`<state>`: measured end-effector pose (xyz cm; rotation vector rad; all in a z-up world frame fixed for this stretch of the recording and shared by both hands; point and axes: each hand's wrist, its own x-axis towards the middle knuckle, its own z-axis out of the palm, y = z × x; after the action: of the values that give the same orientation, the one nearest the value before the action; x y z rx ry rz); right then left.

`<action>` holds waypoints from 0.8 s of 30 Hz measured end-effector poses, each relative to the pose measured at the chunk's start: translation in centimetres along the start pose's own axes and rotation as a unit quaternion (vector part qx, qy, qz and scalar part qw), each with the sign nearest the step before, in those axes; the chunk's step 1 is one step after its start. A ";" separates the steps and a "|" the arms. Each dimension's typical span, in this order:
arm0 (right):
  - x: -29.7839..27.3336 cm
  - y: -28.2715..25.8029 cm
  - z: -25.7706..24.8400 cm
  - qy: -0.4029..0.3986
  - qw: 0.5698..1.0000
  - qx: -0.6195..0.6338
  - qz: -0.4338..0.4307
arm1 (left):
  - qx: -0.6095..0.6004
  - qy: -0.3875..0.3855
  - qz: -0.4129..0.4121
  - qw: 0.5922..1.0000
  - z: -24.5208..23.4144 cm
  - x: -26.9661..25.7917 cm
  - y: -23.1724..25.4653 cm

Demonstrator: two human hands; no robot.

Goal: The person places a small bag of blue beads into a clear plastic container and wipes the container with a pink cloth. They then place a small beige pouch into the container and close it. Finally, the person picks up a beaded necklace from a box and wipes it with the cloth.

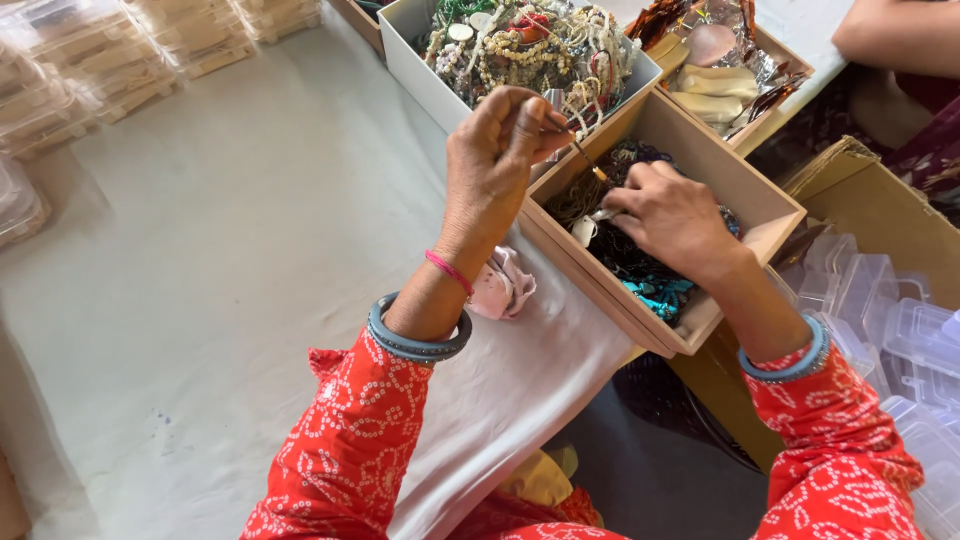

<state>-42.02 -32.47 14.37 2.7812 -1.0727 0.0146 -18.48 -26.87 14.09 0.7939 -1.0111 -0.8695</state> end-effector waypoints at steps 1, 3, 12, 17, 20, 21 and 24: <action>-0.4 0.3 0.0 0.003 1.000 0.018 0.007 | -0.001 0.008 0.002 1.000 -0.1 0.1 0.0; -1.9 2.0 -1.0 0.049 0.991 0.123 -0.004 | -0.006 0.017 -0.003 1.000 -0.2 0.5 -0.9; -7.6 10.2 -2.5 0.265 0.738 0.600 0.159 | -0.061 0.062 -0.066 0.994 1.1 1.7 -3.2; -9.4 14.6 -2.3 0.320 0.732 0.583 0.148 | -0.085 0.020 -0.031 0.996 5.1 2.4 -5.9; -11.0 19.7 -0.6 0.353 0.670 0.621 0.204 | -0.114 -0.097 0.002 0.989 9.1 2.7 -6.6; -11.1 19.8 -1.4 0.350 0.687 0.615 0.166 | 0.039 -0.164 0.032 0.985 10.0 2.5 -6.5; -9.9 16.4 -5.1 0.339 0.719 0.597 0.108 | 0.261 -0.229 0.101 0.932 10.0 1.2 -8.2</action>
<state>-60.15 -37.06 21.13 2.8561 -1.3846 2.2883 -29.38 -33.02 10.62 0.9270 -1.7545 -0.6177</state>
